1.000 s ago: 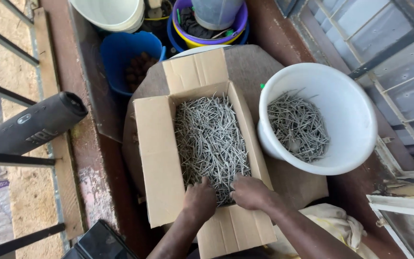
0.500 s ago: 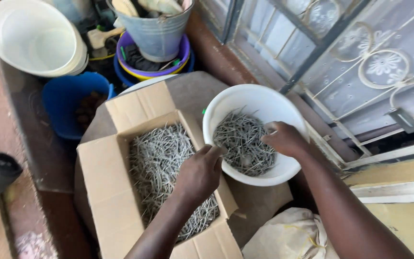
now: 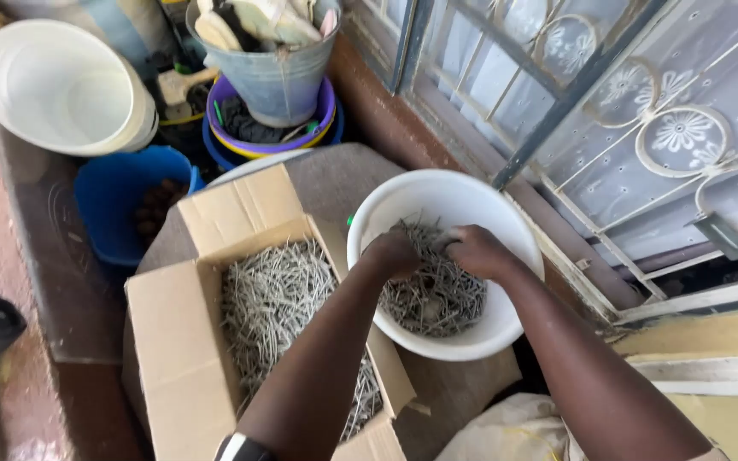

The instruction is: The person transfers silver nails from a cardboard box into a white bucket. They then pour black and red plastic wall anchors from the bucket back into the box and mix the contents by hand.

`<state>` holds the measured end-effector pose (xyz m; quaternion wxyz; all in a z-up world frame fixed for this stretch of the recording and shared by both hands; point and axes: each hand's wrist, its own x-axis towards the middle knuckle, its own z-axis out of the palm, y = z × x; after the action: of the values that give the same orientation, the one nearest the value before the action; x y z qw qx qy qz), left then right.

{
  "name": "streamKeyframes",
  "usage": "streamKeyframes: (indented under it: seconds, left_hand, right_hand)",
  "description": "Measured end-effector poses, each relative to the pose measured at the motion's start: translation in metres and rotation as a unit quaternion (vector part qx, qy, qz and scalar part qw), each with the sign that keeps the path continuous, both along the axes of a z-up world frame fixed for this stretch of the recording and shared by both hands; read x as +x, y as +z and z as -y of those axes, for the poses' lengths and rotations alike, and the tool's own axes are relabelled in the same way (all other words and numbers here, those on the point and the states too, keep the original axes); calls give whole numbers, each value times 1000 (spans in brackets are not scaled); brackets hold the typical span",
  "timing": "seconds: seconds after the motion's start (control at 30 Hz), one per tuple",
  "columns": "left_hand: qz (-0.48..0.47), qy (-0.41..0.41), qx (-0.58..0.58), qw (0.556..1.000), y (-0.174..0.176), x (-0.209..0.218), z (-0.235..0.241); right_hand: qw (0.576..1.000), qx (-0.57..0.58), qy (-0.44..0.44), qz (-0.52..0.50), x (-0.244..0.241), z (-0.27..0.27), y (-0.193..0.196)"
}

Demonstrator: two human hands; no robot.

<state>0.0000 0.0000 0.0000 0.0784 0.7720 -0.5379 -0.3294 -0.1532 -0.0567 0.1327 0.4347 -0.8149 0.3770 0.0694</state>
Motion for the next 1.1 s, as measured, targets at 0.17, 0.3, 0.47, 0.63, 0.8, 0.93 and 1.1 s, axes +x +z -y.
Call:
streamKeyframes:
  seconds: [0.17, 0.3, 0.47, 0.63, 0.8, 0.93, 1.1]
  left_hand:
    - [-57, 135, -120, 982, 42, -1, -27]
    - [-105, 195, -337, 915, 123, -6, -84]
    - [-139, 260, -493, 819, 82, 4, -92]
    - [-238, 323, -529, 748, 81, 0, -92]
    - [-245, 342, -515, 747, 79, 1, -91]
    - [-210, 324, -509, 769, 74, 5, -85]
    - [-185, 318, -508, 779, 67, 5, -89]
  right_hand:
    - [990, -136, 33, -31, 9, 39, -62]
    - [986, -150, 65, -20, 44, 17, -63]
    - [968, -188, 156, -56, 64, -4, -79]
    - [963, -73, 260, 17, 44, -8, -27]
    - [927, -185, 275, -174, 24, 40, -39]
    - [948, -79, 292, -97, 45, -8, -5]
    - [859, -181, 452, -158, 50, -33, -30]
